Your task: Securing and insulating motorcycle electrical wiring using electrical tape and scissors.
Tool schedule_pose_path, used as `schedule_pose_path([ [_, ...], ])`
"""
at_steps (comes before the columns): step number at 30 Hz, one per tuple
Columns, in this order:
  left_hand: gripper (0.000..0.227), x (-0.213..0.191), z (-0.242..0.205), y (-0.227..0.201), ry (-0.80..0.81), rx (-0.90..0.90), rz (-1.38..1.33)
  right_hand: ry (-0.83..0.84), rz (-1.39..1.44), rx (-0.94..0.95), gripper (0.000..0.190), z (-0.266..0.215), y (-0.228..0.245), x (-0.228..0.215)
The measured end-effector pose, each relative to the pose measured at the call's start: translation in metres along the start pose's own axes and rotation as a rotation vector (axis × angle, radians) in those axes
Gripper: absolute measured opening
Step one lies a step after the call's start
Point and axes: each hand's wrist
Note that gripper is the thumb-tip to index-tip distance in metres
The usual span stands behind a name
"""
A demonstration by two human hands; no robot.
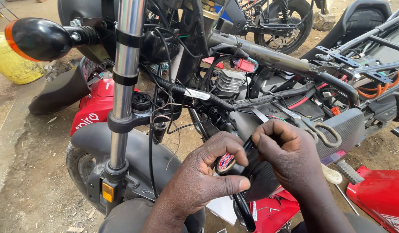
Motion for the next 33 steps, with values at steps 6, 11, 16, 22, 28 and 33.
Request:
schedule_pose_path([
  [6, 0.015, 0.005, 0.002, 0.0, -0.014, -0.047, 0.007, -0.028, -0.103, -0.012, 0.014, 0.002, -0.005, 0.003],
  [11, 0.023, 0.006, 0.001, 0.01, 0.067, -0.055, 0.067, -0.055, -0.113, 0.047, 0.014, 0.004, -0.003, 0.003],
  [16, 0.035, 0.006, 0.001, 0.022, 0.055, -0.144, 0.072, 0.12, 0.005, 0.137, 0.018, 0.014, -0.003, -0.021],
  [22, 0.027, 0.007, 0.001, 0.015, -0.085, -0.255, -0.055, -0.105, -0.958, 0.354, 0.036, 0.031, -0.007, -0.08],
  [28, 0.032, 0.011, 0.002, 0.023, -0.106, -0.172, -0.07, 0.024, -1.194, 0.359, 0.037, 0.039, -0.03, -0.086],
  [33, 0.04, 0.009, 0.001, 0.024, -0.059, -0.177, -0.148, 0.122, -1.239, 0.323, 0.022, 0.045, -0.032, -0.082],
])
Point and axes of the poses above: each hand's wrist, its own z-axis towards the middle knuckle, its own x-axis out of the palm, y = z × x, and after that the axes turned 9 degrees about z, right-handed
